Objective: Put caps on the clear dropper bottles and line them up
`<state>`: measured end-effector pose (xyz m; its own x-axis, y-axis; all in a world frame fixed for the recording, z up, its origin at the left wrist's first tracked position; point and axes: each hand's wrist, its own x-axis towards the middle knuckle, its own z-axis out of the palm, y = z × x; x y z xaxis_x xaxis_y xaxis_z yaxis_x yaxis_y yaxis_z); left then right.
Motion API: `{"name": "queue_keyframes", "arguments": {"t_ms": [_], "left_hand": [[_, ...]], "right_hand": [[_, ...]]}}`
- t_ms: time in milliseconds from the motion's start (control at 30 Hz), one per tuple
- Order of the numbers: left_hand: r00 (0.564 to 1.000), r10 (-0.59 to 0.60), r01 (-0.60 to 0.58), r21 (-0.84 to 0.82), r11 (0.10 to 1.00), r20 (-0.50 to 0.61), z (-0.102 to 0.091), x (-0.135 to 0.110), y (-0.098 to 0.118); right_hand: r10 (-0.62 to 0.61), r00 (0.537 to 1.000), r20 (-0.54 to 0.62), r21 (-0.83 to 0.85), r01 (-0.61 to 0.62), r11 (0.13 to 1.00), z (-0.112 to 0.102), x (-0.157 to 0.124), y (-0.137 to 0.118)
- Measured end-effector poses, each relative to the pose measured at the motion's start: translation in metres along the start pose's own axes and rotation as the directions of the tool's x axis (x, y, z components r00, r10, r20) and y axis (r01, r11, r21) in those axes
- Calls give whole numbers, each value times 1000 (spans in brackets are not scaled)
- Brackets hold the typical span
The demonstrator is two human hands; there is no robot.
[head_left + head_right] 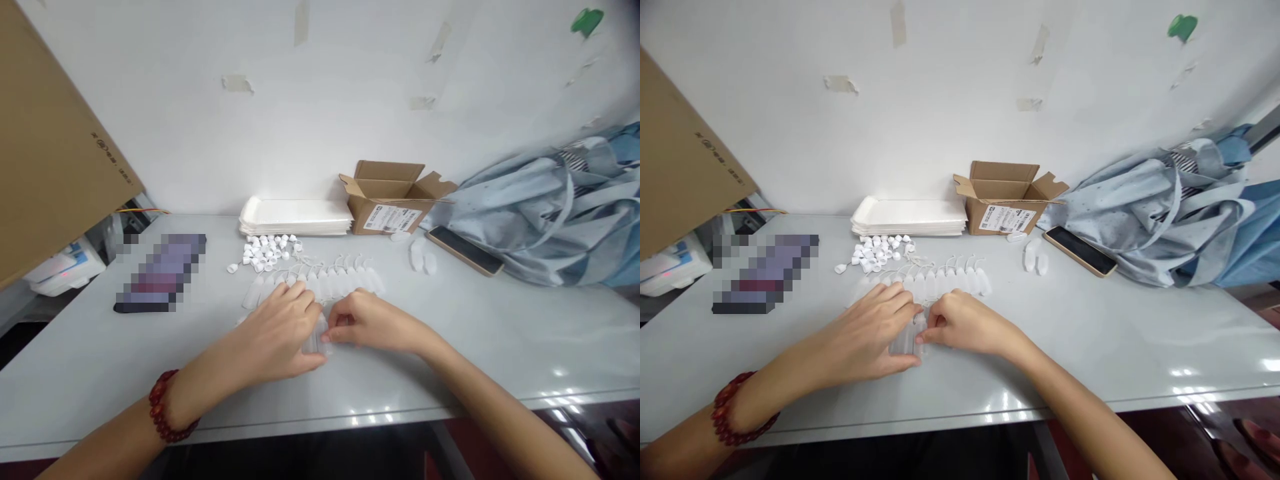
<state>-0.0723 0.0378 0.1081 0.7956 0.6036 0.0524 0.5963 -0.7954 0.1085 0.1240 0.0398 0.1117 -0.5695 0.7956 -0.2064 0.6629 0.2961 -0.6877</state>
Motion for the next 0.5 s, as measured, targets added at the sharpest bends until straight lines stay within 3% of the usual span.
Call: {"name": "queue_keyframes", "arguments": {"t_ms": [300, 500], "left_hand": [[1000, 9, -9, -2, 1000, 9, 0, 0, -1], [999, 37, -38, -23, 999, -17, -1, 0, 1]], "right_hand": [[8, 1000, -15, 9, -8, 1000, -2, -2, 0], [26, 994, -103, 107, -15, 994, -11, -3, 1]]}}
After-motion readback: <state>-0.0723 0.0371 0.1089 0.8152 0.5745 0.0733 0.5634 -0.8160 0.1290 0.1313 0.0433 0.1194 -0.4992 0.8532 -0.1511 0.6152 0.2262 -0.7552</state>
